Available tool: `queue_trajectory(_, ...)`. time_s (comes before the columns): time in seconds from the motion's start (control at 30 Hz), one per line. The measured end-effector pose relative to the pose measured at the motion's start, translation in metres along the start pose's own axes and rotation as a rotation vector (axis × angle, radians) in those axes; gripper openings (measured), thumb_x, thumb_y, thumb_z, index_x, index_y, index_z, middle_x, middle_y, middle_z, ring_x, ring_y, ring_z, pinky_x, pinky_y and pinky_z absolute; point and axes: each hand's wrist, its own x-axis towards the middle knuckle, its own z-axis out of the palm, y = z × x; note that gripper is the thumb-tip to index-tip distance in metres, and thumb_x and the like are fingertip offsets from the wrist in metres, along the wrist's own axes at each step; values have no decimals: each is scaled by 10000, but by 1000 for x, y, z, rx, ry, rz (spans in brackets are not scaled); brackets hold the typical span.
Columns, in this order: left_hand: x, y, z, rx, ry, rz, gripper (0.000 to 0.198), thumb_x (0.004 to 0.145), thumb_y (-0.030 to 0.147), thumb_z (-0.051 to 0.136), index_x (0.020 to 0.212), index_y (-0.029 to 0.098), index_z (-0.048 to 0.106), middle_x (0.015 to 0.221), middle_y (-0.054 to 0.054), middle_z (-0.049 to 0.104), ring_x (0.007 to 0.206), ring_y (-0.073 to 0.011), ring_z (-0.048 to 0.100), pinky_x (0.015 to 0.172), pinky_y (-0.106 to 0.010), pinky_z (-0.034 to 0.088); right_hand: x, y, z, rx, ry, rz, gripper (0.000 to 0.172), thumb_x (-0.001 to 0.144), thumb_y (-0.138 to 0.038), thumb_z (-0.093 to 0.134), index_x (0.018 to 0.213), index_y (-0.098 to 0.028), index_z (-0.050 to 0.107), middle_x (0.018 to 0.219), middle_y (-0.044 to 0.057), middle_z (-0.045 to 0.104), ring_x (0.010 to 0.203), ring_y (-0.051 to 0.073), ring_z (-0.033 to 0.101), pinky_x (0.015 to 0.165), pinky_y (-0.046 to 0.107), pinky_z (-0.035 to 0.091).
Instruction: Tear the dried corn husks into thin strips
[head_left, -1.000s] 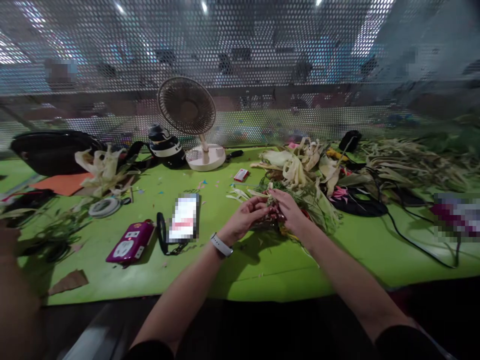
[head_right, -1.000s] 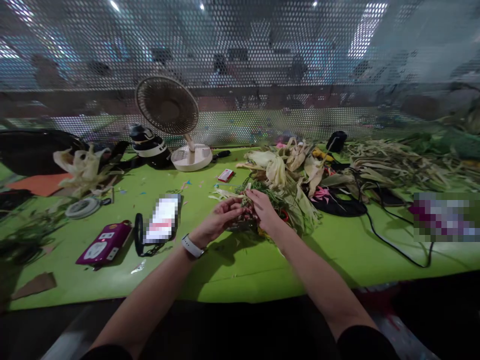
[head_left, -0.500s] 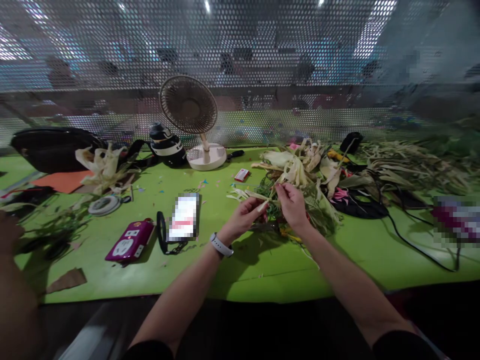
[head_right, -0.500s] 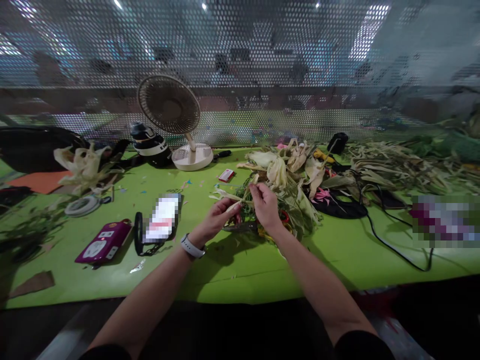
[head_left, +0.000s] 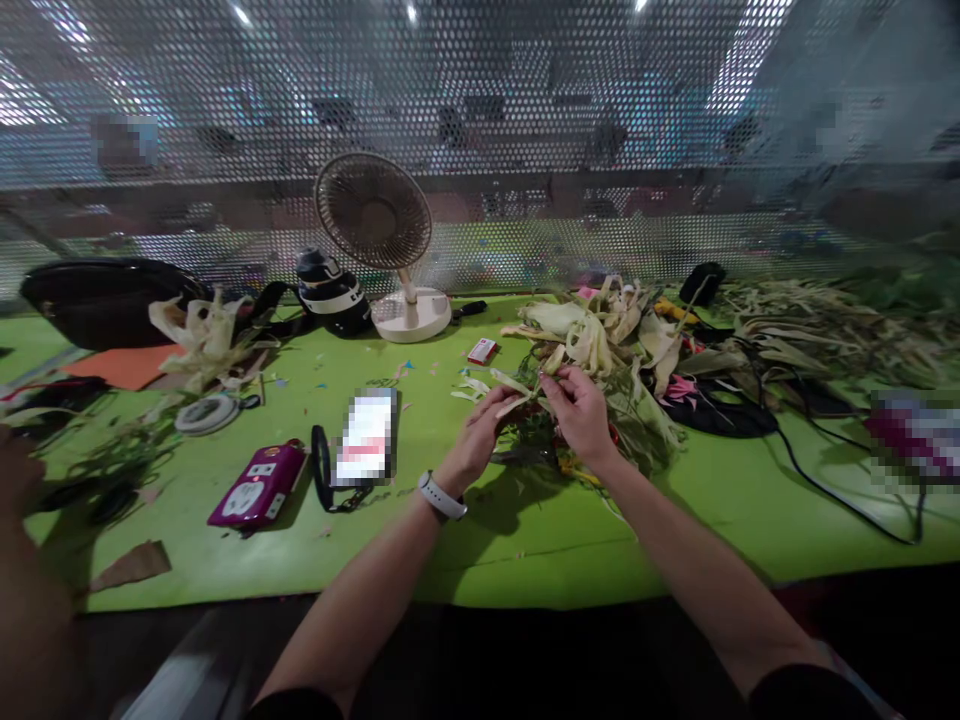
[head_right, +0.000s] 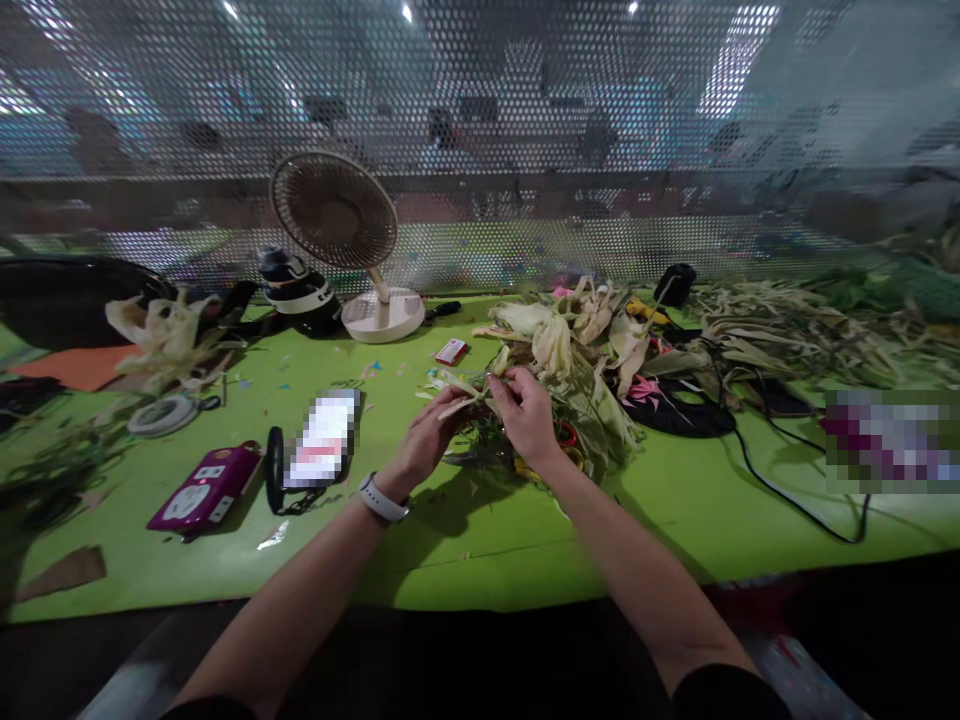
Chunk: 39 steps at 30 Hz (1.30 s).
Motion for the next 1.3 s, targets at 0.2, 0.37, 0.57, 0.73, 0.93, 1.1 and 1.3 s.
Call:
queue_trajectory(0.2, -3, 2, 5, 107, 3, -126, 287, 718, 433, 690, 770, 160, 616, 588, 36, 521, 515, -68, 426, 505, -204, 358, 2, 8, 2, -102, -50, -34, 264, 842, -449, 535, 758, -198, 525, 574, -46, 509, 473, 95, 429, 483, 223, 391)
queue_trajectory(0.37, -1, 2, 5, 226, 50, 35, 324, 727, 462, 665, 697, 156, 564, 621, 41, 453, 582, -74, 384, 539, -204, 328, 3, 8, -4, -210, -171, -156, 291, 842, -441, 547, 934, -167, 580, 887, 54, 620, 801, 165, 578, 758, 296, 469)
queue_trajectory(0.57, -2, 9, 9, 252, 88, 96, 324, 746, 469, 651, 714, 156, 573, 602, 48, 433, 573, -76, 370, 551, -208, 337, 0, 4, -14, -38, -572, -100, 1004, 563, -536, 789, 1401, -210, 341, 1430, 126, 390, 1334, 280, 349, 1093, 401, 280)
queue_trajectory(0.73, -1, 8, 7, 354, 3, 115, 373, 736, 476, 653, 605, 150, 528, 573, 40, 454, 562, -80, 394, 550, -213, 342, 3, 11, -10, 87, -580, 109, 898, 617, -553, 751, 1360, -183, 407, 1370, 128, 464, 1281, 285, 417, 1058, 398, 327)
queue_trajectory(0.93, -1, -1, 5, 528, -51, 199, 257, 810, 390, 574, 733, 144, 573, 689, -8, 596, 653, -114, 507, 631, -233, 408, 3, 12, 2, 241, -458, 136, 339, 787, -480, 626, 989, -218, 552, 892, 16, 627, 846, 165, 594, 820, 298, 460)
queue_trajectory(1.1, -5, 3, 8, 730, -29, 215, 236, 827, 365, 562, 751, 141, 574, 652, 1, 568, 600, -105, 468, 556, -218, 362, 4, 9, 0, -163, -170, -118, 332, 870, -494, 475, 694, -217, 427, 697, -10, 483, 692, 146, 472, 693, 276, 397)
queue_trajectory(1.3, -11, 3, 11, 764, -61, 290, 258, 871, 400, 502, 803, 155, 542, 609, 39, 451, 548, -85, 372, 511, -212, 297, 5, 4, -3, -273, -6, -143, 373, 915, -505, 379, 671, -225, 343, 604, -44, 361, 565, 120, 348, 562, 253, 308)
